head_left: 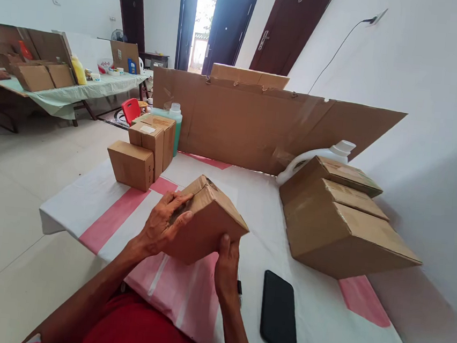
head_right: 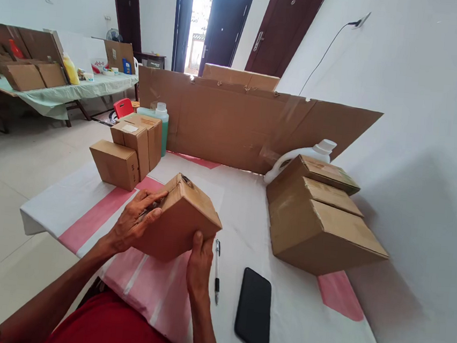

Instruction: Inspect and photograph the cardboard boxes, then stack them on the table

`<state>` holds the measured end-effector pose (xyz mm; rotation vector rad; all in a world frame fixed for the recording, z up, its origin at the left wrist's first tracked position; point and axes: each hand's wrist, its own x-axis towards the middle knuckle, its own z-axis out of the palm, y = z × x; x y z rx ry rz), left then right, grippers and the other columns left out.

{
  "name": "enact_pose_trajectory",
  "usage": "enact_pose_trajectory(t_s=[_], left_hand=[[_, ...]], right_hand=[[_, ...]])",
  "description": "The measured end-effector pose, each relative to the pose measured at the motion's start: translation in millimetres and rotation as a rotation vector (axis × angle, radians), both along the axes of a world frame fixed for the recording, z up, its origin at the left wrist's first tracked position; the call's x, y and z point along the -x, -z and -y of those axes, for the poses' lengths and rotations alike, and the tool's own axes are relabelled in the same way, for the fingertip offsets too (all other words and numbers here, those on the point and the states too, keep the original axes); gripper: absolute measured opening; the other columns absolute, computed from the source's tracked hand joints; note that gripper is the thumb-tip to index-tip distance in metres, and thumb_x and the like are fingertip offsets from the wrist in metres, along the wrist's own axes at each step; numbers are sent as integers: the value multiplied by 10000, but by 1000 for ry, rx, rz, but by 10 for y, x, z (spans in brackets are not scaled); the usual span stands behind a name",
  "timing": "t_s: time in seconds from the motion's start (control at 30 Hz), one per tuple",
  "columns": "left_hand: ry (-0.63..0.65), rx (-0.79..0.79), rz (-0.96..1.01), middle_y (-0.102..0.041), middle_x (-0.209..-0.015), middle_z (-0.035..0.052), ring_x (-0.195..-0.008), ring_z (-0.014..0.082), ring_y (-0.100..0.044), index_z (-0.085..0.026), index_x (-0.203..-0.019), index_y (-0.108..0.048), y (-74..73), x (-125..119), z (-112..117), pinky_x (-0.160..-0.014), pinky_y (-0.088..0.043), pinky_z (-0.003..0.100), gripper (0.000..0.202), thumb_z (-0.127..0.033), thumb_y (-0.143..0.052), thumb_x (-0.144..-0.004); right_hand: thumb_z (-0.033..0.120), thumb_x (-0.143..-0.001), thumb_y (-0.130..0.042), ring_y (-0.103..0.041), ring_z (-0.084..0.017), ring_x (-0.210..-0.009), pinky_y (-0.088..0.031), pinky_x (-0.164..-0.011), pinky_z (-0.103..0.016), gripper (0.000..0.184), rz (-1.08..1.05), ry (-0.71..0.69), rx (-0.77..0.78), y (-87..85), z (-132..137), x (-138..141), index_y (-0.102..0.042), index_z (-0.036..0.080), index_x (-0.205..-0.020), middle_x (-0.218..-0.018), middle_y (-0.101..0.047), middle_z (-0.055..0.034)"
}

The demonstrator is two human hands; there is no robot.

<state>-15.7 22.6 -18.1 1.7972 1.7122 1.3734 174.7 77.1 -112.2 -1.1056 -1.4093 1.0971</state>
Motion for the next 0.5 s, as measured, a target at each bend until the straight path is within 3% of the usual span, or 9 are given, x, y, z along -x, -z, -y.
enact_pose_trajectory(t_s=[0.13, 0.27, 0.4, 0.5], left_hand=[[100, 16, -23, -646, -1325, 114, -1257, 297, -563, -217, -1390, -628, -59, 69, -4, -1099, -417, 426, 572, -608, -421, -1027], [82, 54, 103, -680, -1261, 113, -1156, 296, -608, -192, -1290, -637, -81, -4, -24, -1015, -462, 410, 624, -698, -468, -966], [39, 132, 178, -689, -1124, 64, -1009, 267, -629, -206, -1219, -593, -138, -104, -19, -890, -494, 366, 536, -611, -657, -873], [119, 161, 252, -685, -1126, 53, -1054, 267, -627, -213, -1229, -576, -165, -74, 32, -925, -491, 367, 449, -503, -635, -892]], right_hand=[[613, -946, -578, -690, -328, -1091, -573, -935, -509, 882, 147, 3, -75, 52, 463, -99, -201, 217, -1638, -1369, -632, -202], [461, -937, -665, -732, -313, -1050, -628, -870, -508, 977, 153, -54, -245, 286, 935, -98, -27, 301, -1658, -1469, -555, -199], [402, -954, -654, -722, -327, -1136, -664, -825, -490, 989, 134, -194, -342, 471, 1256, -33, 37, 319, -1657, -1411, -611, -180], [434, -1000, -579, -729, -304, -1100, -668, -728, -420, 815, 83, -192, -338, 505, 1384, -70, -100, 305, -1647, -1402, -618, -182]])
